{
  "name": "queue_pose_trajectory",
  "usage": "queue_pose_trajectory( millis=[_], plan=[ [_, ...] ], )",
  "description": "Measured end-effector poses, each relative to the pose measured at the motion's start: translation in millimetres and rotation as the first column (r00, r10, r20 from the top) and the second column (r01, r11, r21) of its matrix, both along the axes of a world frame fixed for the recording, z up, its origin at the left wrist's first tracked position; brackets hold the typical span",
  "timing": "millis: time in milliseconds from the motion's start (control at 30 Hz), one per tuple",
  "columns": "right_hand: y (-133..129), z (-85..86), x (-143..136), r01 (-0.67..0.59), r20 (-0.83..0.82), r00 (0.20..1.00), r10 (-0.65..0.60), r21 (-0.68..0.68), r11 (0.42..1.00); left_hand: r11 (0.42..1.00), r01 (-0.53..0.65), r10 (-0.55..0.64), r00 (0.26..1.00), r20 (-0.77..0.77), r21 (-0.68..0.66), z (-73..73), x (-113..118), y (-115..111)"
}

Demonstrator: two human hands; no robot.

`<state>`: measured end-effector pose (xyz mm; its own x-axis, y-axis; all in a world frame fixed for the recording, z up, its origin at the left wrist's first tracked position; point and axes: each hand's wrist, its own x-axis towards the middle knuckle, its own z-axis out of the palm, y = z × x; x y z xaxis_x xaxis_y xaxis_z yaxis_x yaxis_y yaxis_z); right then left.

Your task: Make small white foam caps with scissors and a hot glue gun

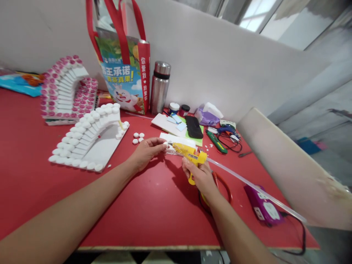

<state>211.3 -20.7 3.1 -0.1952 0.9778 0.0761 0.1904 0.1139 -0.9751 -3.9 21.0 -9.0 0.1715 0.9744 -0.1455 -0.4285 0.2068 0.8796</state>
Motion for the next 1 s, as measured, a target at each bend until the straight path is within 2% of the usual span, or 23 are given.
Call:
queue_pose_trajectory(
  millis=[367, 600, 833, 1000],
  plan=[
    [0.7, 1.8, 0.0, 0.027, 0.018, 0.999, -0.027, 0.012, 1.0, 0.999, 0.023, -0.023, 1.0, 0.009, -0.035, 7.3, 0.6, -2.3],
    [-2.4, 4.9, -0.6, 0.037, -0.001, 0.999, -0.037, 0.006, 0.999, 0.999, 0.021, -0.02, 1.0, 0.019, -0.042, 5.7, -0.2, -1.7],
    [-3.9, 6.5, -1.6, 0.028, 0.01, 1.0, -0.028, -0.009, 1.0, 0.999, 0.007, -0.002, 0.995, 0.104, -0.051, 2.0, -0.9, 2.6],
    [-5.0, 9.2, -2.3, 0.001, 0.017, 1.0, -0.001, -0.026, 1.0, 0.996, -0.009, 0.021, 0.99, 0.136, -0.084, 6.0, -0.6, 1.8]
  ],
)
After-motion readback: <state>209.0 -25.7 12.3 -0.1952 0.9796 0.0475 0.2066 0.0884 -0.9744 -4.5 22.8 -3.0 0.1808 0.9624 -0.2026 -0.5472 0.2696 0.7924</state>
